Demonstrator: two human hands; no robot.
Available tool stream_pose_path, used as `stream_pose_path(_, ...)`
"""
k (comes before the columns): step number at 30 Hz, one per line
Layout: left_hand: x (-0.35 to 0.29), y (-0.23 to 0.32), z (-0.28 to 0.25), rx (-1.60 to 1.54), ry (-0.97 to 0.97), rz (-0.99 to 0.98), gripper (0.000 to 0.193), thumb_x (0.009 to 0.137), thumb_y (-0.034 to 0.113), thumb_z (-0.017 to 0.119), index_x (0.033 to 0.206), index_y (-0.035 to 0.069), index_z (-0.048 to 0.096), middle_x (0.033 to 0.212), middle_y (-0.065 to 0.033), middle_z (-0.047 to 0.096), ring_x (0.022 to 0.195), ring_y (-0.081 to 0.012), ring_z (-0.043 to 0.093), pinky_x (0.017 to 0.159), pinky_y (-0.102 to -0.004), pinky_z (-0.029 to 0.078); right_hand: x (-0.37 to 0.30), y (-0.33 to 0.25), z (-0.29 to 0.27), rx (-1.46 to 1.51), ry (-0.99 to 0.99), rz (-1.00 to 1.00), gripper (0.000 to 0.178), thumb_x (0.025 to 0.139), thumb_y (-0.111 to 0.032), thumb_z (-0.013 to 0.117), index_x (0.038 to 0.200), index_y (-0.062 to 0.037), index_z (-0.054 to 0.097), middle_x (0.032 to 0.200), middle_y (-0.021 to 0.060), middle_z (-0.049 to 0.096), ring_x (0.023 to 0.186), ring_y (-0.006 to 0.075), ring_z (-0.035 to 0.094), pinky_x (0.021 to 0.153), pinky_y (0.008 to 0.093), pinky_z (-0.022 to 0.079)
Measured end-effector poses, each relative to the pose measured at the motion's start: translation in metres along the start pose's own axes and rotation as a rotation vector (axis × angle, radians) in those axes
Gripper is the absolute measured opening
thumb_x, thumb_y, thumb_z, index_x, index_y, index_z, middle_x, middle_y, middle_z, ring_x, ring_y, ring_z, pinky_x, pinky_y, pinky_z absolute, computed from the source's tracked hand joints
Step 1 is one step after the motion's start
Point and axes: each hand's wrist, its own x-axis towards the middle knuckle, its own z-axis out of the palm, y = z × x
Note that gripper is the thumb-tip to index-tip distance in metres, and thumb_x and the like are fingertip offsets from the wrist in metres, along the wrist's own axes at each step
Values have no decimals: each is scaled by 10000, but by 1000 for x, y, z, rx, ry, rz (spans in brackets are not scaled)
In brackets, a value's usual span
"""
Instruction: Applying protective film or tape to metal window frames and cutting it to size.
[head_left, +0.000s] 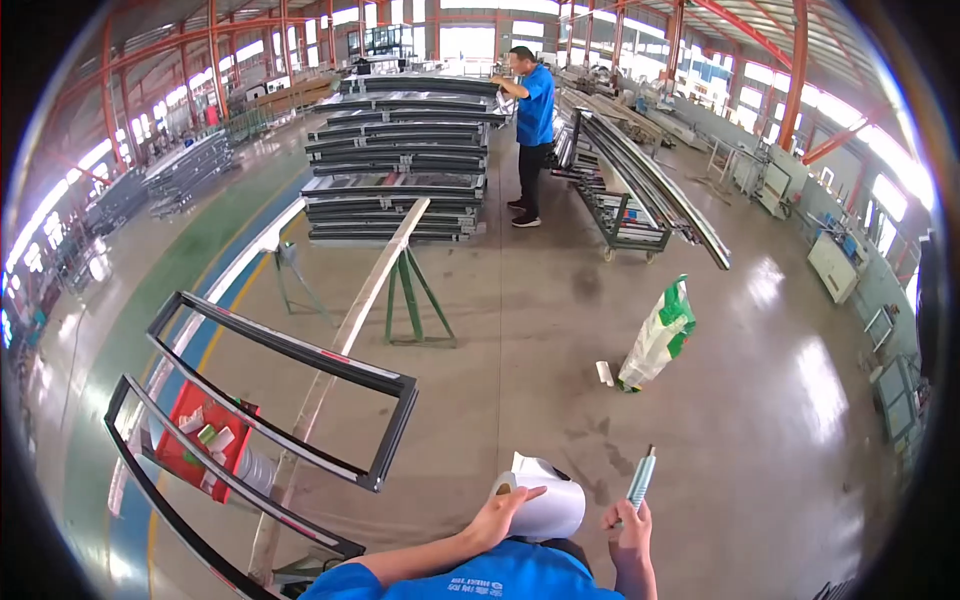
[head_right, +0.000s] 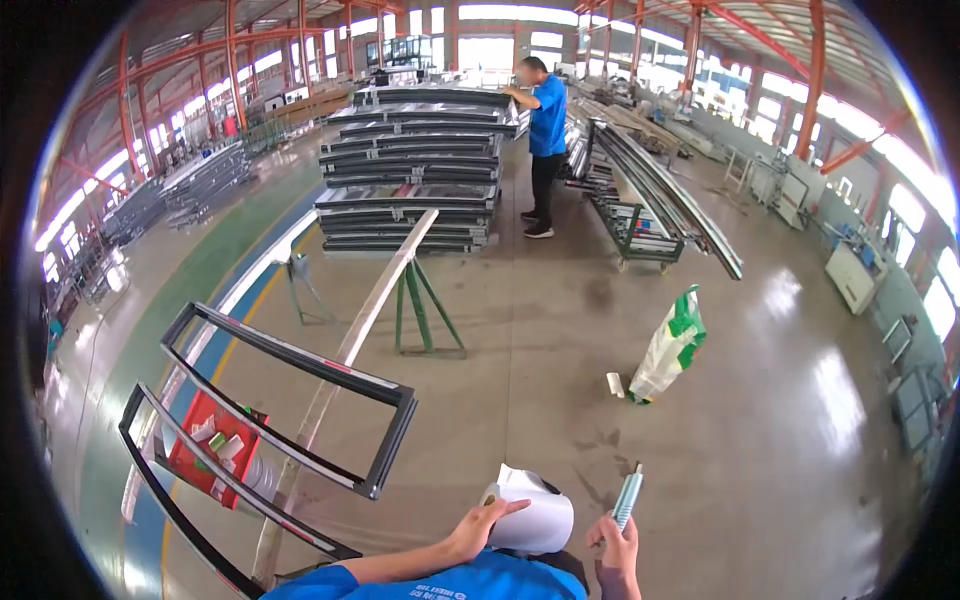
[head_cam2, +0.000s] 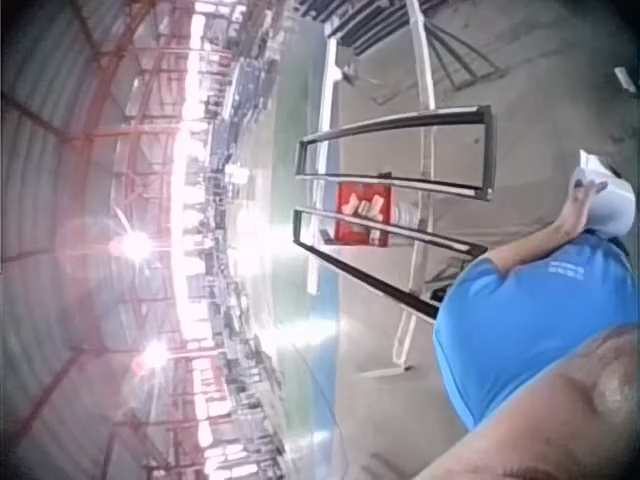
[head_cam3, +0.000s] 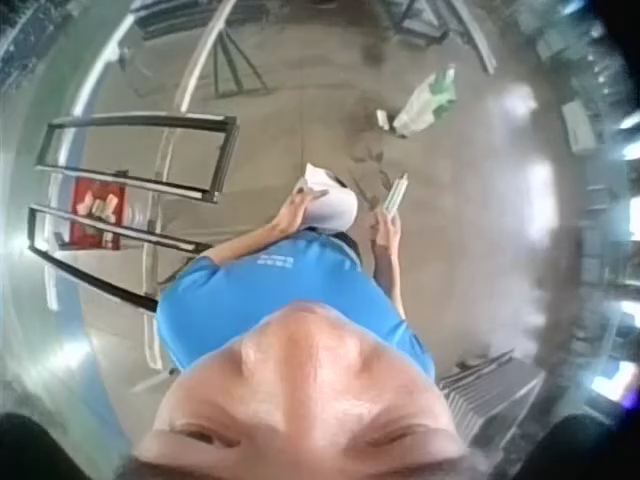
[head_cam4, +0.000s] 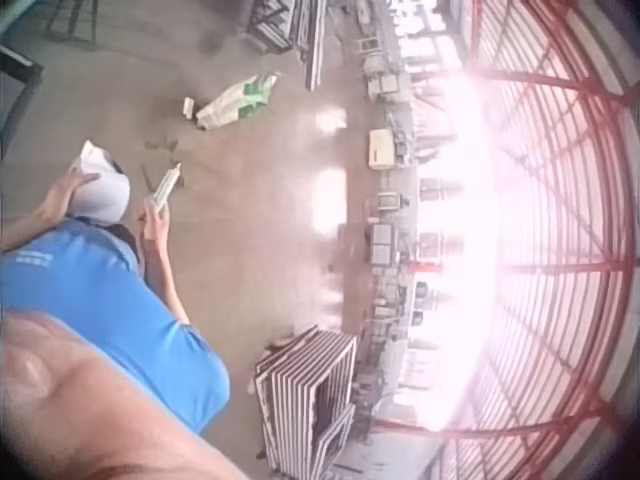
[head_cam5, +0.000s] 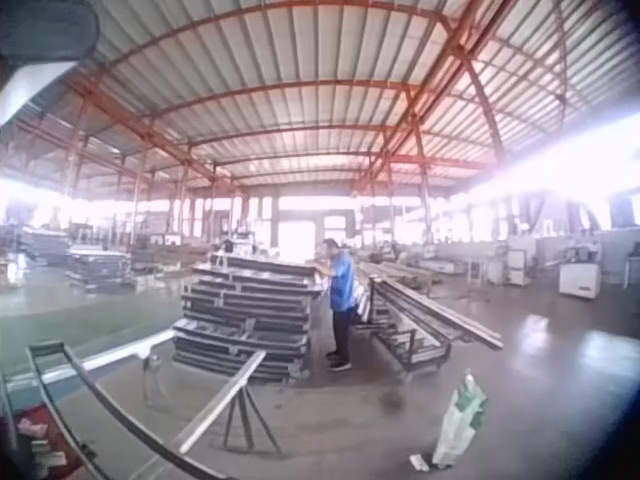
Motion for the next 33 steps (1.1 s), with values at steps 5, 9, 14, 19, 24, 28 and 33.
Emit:
stream_pose_path(5,40,-1,-44,-18,142,21,568,1057,408,235,1338,26,549,1383,-130,534,1290,-213,461,1135,-324,247,103,23,16,-307,104,-72,128,886,-137,565,829,-24,588,704,49,587,659,143,539,621,287,430)
stream_pose_path(9,72,-1,-80,7,363,48,560,1054,342,235,1265,-34,593,1327,-131,584,1273,-200,476,1119,-308,266,192,44,47,-481,44,40,146,873,-157,599,886,-13,612,786,44,617,704,131,564,659,274,440)
stream_pose_path(14,114,-1,-117,-235,640,86,551,1041,323,252,1212,-37,633,1251,-151,631,1173,-201,543,1068,-301,325,300,63,100,-585,-260,207,206,898,-199,600,939,2,613,864,62,653,780,146,612,724,288,470)
stream_pose_path(19,150,63,-122,20,987,108,592,1030,343,256,1140,-72,663,1149,-182,662,1054,-232,595,989,-316,404,386,44,167,-669,-598,334,261,926,-216,591,1041,18,582,839,55,657,715,122,593,692,278,474)
stream_pose_path(24,163,43,-134,172,1144,61,583,975,507,377,1243,50,621,1133,-172,663,975,-300,628,890,-412,494,443,48,214,-615,-806,401,295,965,-184,539,1180,5,470,997,143,659,858,207,648,755,335,507)
stream_pose_path(28,161,18,-140,-556,1210,201,651,983,491,351,1240,-56,594,1271,-191,586,1162,-319,552,1027,-408,408,450,59,246,-499,-916,491,253,963,-187,548,1134,-6,501,991,136,658,879,198,639,764,330,506)
stream_pose_path(33,138,-8,-153,-707,1254,238,639,978,466,400,1300,-75,513,1274,-208,570,1156,-335,556,1007,-427,432,428,79,279,-513,-943,636,233,969,-218,548,1065,-7,568,966,115,670,895,185,636,792,326,491)
